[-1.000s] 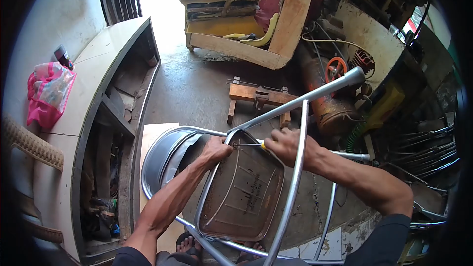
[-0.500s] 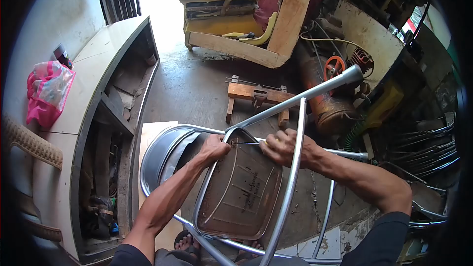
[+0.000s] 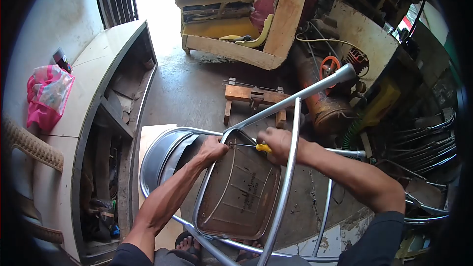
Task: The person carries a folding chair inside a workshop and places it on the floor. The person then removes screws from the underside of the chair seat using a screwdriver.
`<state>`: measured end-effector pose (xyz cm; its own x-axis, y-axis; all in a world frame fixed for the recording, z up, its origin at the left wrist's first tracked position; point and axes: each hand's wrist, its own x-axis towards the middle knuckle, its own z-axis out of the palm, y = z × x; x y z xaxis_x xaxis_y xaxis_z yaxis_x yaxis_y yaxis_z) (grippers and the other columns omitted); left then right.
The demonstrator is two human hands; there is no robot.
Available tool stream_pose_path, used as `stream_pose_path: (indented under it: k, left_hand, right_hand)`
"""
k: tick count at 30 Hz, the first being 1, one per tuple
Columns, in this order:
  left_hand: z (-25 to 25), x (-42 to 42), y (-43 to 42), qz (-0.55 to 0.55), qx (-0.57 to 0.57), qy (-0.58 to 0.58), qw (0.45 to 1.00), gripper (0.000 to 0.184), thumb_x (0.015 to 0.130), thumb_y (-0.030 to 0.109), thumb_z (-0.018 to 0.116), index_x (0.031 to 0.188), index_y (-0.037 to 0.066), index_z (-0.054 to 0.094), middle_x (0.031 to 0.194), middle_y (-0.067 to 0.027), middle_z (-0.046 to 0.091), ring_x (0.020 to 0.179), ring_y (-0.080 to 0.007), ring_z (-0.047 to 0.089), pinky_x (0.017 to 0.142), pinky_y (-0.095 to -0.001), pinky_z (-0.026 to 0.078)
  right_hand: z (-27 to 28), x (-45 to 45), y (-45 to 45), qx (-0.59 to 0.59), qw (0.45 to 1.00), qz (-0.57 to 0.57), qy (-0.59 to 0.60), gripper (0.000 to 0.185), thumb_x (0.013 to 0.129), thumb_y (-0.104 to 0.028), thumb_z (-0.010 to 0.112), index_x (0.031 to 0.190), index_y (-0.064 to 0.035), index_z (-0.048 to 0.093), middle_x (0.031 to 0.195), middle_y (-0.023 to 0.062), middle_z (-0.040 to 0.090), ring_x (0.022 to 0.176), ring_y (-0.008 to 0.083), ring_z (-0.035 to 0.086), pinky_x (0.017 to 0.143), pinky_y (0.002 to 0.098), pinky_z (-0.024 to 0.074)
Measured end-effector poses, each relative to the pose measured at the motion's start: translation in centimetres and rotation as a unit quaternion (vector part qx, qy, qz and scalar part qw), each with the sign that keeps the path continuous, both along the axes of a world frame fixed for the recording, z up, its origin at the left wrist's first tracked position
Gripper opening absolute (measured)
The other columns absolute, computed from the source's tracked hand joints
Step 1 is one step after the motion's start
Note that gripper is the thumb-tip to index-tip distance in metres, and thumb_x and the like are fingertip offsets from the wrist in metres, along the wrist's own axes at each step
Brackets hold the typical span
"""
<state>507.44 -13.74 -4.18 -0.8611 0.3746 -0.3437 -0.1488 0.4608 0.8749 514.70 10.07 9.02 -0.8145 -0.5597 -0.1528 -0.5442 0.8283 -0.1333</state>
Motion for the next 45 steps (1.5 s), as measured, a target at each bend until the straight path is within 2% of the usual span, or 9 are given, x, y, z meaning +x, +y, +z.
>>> stream_pose_path:
  k: [6,12,16,18,20,26,30,32,45]
  left_hand:
    - [-0.2,0.0,-0.2,0.002,-0.017,0.012,1.0,0.028,0.07,0.014,0.059,0.09,-0.001,0.071,0.073,-0.0105,0.064,0.069,-0.0197,0.06,0.068,-0.0343,0.048]
    - [-1.4,-0.2,-0.1,0.0,-0.011,-0.006,1.0,0.03,0.069,0.014,0.059,0.092,0.001,0.072,0.073,-0.0127,0.065,0.071,-0.0224,0.063,0.07,-0.0359,0.049]
    - [-0.8,-0.1,0.0,0.004,-0.009,-0.011,1.0,0.027,0.069,0.014,0.059,0.089,0.0,0.071,0.071,-0.012,0.064,0.069,-0.0217,0.062,0.068,-0.0354,0.049]
    - [-0.5,0.1,-0.1,0.009,-0.01,0.0,1.0,0.025,0.069,0.014,0.059,0.086,0.0,0.07,0.071,-0.0117,0.064,0.069,-0.0215,0.062,0.067,-0.0352,0.048]
    - [-0.3,0.2,0.0,0.012,-0.01,0.006,1.0,0.023,0.07,0.014,0.06,0.084,0.0,0.07,0.072,-0.0113,0.065,0.069,-0.0216,0.062,0.067,-0.0351,0.048]
    - [0.0,0.2,0.0,0.005,-0.019,0.017,1.0,0.023,0.07,0.015,0.06,0.085,0.0,0.07,0.073,-0.013,0.065,0.071,-0.022,0.063,0.068,-0.0369,0.048]
    - [-1.9,-0.5,0.1,0.012,0.001,0.005,1.0,0.024,0.07,0.015,0.06,0.085,0.0,0.07,0.073,-0.0132,0.065,0.071,-0.0223,0.063,0.069,-0.0369,0.048]
    - [-1.0,-0.2,0.0,-0.007,-0.026,0.012,1.0,0.034,0.071,0.012,0.058,0.099,-0.001,0.072,0.077,-0.0079,0.066,0.071,-0.017,0.06,0.069,-0.0315,0.048]
    - [-1.2,-0.2,0.0,0.008,0.03,-0.031,0.999,0.031,0.069,0.013,0.058,0.094,-0.001,0.071,0.071,-0.0079,0.063,0.068,-0.0168,0.058,0.065,-0.0322,0.045]
  right_hand:
    - [-1.1,0.9,1.0,0.197,0.922,0.222,0.248,0.02,0.088,-0.012,0.057,0.104,-0.0004,0.059,0.087,0.0176,0.064,0.07,0.0289,0.072,0.055,0.0416,0.0573]
    - [-0.2,-0.4,-1.0,0.018,1.0,-0.01,-0.013,0.025,0.082,-0.012,0.06,0.103,-0.0004,0.069,0.083,0.0221,0.069,0.069,0.037,0.07,0.065,0.0458,0.0577]
    - [2.7,-1.1,-3.3,-0.088,0.933,-0.298,-0.179,0.033,0.078,-0.018,0.058,0.099,0.0034,0.073,0.088,0.0262,0.071,0.086,0.0391,0.071,0.085,0.0471,0.0552]
    - [1.6,-2.0,-2.5,-0.063,0.927,-0.315,-0.192,0.039,0.077,-0.023,0.06,0.1,0.0067,0.072,0.085,0.0248,0.071,0.085,0.0336,0.072,0.082,0.0447,0.0549]
    - [2.1,-1.9,-2.0,-0.11,0.875,-0.357,-0.309,0.039,0.085,-0.026,0.065,0.114,-0.0005,0.065,0.083,0.01,0.068,0.069,0.0173,0.066,0.057,0.0327,0.0531]
    - [-0.4,1.0,-0.6,-0.017,0.999,-0.024,-0.035,0.039,0.083,-0.022,0.067,0.116,-0.0022,0.061,0.104,0.0221,0.07,0.069,0.027,0.07,0.064,0.0385,0.0578]
    - [-0.4,1.6,1.0,0.192,0.908,0.237,0.288,0.035,0.087,-0.018,0.062,0.119,-0.0062,0.065,0.095,0.0205,0.07,0.066,0.0226,0.07,0.049,0.0342,0.0561]
    - [-0.3,1.1,0.2,0.21,0.901,0.237,0.296,0.035,0.089,-0.019,0.06,0.121,-0.0063,0.066,0.081,0.0156,0.067,0.064,0.0203,0.07,0.045,0.033,0.0537]
    - [1.2,0.3,-2.6,0.043,0.991,-0.12,-0.035,0.027,0.088,-0.024,0.061,0.11,-0.0118,0.071,0.082,0.0198,0.072,0.077,0.0382,0.072,0.07,0.049,0.0577]
